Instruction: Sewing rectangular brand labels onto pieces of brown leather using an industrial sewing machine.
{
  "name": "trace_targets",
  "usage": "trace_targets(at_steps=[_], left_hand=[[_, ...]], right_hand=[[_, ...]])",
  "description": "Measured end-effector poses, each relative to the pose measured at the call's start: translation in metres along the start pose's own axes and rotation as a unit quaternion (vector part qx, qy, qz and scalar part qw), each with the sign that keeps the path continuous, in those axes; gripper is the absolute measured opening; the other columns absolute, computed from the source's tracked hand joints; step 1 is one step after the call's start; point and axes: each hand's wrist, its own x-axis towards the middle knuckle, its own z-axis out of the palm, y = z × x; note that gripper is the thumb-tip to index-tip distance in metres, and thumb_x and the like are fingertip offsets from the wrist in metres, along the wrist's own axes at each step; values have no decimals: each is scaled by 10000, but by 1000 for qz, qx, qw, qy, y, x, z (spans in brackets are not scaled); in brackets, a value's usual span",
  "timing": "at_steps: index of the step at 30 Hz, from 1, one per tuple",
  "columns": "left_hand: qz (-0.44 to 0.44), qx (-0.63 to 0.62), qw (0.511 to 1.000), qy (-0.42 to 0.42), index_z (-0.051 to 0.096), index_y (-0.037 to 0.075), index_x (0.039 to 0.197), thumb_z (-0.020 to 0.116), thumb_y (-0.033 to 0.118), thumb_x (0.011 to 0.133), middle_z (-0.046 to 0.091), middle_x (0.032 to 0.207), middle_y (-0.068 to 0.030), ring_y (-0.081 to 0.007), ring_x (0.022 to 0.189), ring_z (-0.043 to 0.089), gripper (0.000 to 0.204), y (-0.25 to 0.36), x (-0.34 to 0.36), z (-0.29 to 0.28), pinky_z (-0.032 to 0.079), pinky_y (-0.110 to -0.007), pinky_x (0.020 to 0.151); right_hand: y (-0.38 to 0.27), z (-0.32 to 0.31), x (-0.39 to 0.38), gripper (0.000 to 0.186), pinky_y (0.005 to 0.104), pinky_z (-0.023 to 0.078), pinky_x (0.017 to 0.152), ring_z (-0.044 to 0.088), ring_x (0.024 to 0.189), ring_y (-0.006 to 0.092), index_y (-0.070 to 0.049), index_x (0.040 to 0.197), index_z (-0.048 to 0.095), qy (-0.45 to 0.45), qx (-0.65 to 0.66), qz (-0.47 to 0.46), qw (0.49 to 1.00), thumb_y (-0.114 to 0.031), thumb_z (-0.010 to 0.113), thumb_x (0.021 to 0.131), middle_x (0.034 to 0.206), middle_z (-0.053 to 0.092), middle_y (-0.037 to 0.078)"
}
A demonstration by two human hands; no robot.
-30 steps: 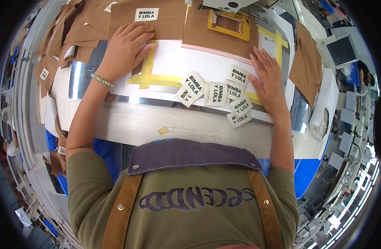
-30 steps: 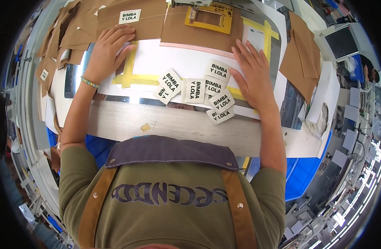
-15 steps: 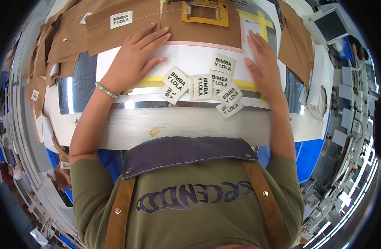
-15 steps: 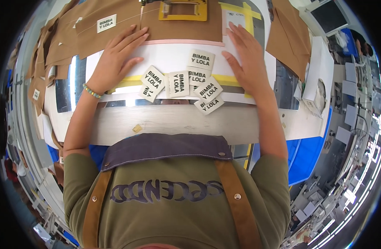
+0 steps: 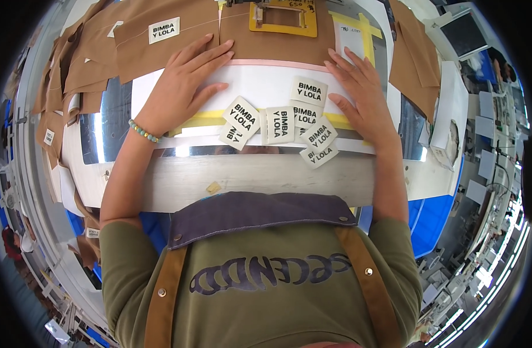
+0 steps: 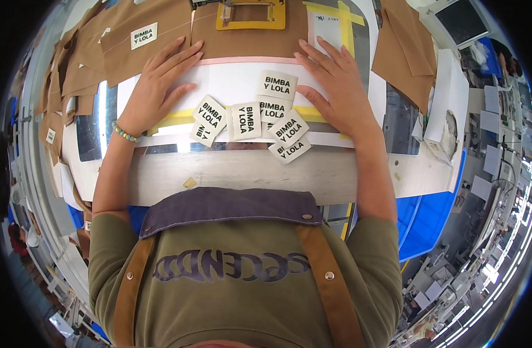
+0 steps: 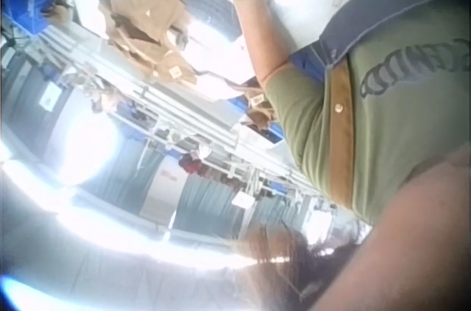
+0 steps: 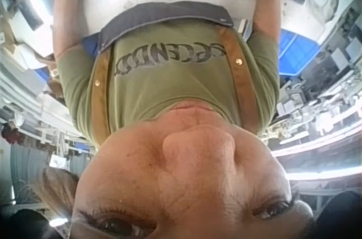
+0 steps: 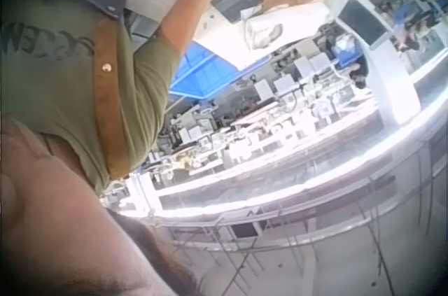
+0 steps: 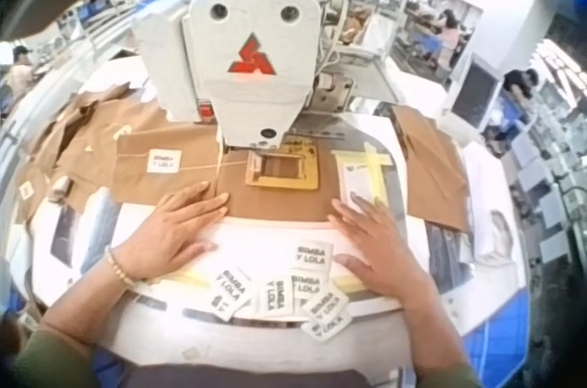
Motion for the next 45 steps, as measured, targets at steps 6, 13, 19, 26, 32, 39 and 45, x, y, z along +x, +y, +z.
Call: trace_targets(at_steps=[6, 13, 19, 26, 32, 39, 45], left_hand=[[0, 6, 1000, 4, 601, 67, 1527, 682, 240, 1015, 533, 1662, -41, -358, 1573, 412, 546, -3, 3, 2, 359, -502, 1275], [9, 14, 1000, 11, 604, 80, 1531, 668, 220, 1028, 541, 1655, -34, -351, 1567, 420, 526, -5, 0, 5, 366, -501, 1277], [11, 17, 999, 26, 614, 83, 1522, 672, 225, 1031, 544, 1653, -28, -338, 1560, 431, 515, -6, -2, 7, 370, -495, 1271], [11, 27, 999, 35, 625, 82, 1506, 691, 248, 1024, 551, 1647, -35, -329, 1555, 441, 513, -7, -2, 8, 380, -491, 1253], [46, 6, 998, 53, 645, 91, 1468, 747, 202, 974, 582, 1610, -50, -344, 1505, 494, 516, 5, 5, -11, 444, -484, 1194], [100, -4, 993, 55, 602, 78, 1508, 770, 232, 959, 573, 1608, -56, -339, 1444, 536, 594, 19, 40, -6, 483, -473, 1160], [64, 67, 995, 26, 530, 65, 1575, 712, 358, 1010, 513, 1659, -60, -324, 1499, 464, 661, 7, 65, 15, 402, -485, 1226]], right_hand=[[4, 4, 0, 578, 606, 234, 1308, 394, 1574, 354, -93, 1554, 576, 5, 1, -1, 1000, -427, 607, 1084, 1661, 514, 85], [6, 8, -1, 566, 598, 260, 1296, 418, 1560, 337, -107, 1551, 587, 25, 2, -13, 1000, -422, 617, 1081, 1645, 534, 82], [-22, -16, 5, 330, 537, 440, 1201, 630, 1343, 297, -89, 1236, 769, 83, -36, -105, 990, -296, 768, 979, 1393, 722, 46], [-44, -8, 15, 185, 436, 625, 937, 760, 982, 266, -53, 1017, 794, 68, -78, -153, 983, -97, 840, 843, 1080, 799, 54], [-43, -29, 53, 141, 363, 584, 818, 727, 898, 230, -74, 946, 747, 204, -112, -163, 959, -46, 774, 811, 985, 751, 15], [-3, 6, 120, 158, 343, 569, 808, 716, 946, 199, -79, 962, 772, 168, -138, -205, 954, -80, 768, 804, 993, 745, 16], [2, 20, 130, 160, 358, 578, 900, 710, 1031, 217, -64, 1006, 777, 166, -144, -189, 957, -91, 744, 852, 1066, 753, 31]])
